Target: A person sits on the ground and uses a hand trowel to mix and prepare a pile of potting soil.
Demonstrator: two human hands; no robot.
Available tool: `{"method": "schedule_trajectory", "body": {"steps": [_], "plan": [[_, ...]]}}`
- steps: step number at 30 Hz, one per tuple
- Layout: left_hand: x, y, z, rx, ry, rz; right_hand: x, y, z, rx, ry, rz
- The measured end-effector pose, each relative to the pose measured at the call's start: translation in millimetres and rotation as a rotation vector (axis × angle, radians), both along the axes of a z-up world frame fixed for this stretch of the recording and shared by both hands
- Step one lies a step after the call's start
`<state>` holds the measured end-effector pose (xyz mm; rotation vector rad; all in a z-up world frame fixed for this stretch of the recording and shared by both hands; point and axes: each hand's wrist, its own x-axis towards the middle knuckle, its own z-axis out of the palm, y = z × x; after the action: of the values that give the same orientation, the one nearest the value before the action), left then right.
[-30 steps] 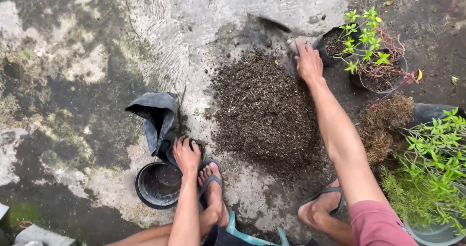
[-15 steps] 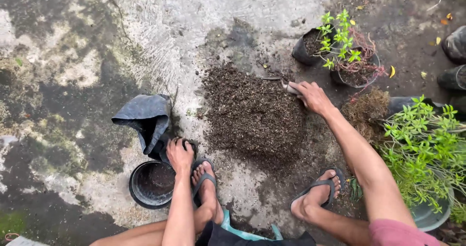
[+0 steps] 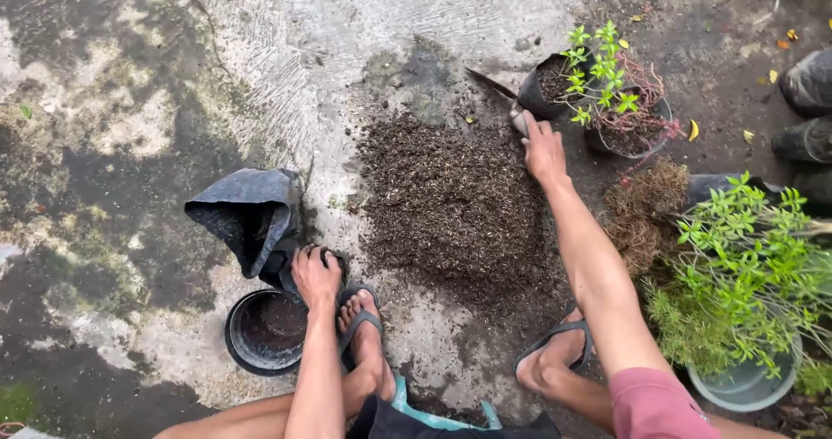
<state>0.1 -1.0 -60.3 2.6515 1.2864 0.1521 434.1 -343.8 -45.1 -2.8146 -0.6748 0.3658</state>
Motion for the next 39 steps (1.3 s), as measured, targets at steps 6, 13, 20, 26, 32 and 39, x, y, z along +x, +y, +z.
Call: {"method": "schedule_trajectory", "body": {"steps": [6, 13, 20, 26, 32, 39], "plan": [[-2, -3, -5, -0.036, 0.040, 0.005, -31, -62, 18, -0.186, 0.033, 0.297], [1, -6, -5, 0.004, 0.062, -0.017, -56, -129, 45, -0.069, 0.045, 0.180], [-6, -7, -1, -0.032, 0.066, -0.013, -44, -71, 74, 0.175, -0.023, 0.107], [3, -8, 4, -0.009, 0.042, 0.019, 12, 42, 33, 0.142, -0.038, 0.181], [8, 0, 21, 0.031, -0.037, 0.047, 43, 116, -19, 0.053, 0.020, 0.170], [0, 3, 14, -0.001, -0.068, 0.018, 37, 107, 3, -0.105, 0.073, 0.521]]}}
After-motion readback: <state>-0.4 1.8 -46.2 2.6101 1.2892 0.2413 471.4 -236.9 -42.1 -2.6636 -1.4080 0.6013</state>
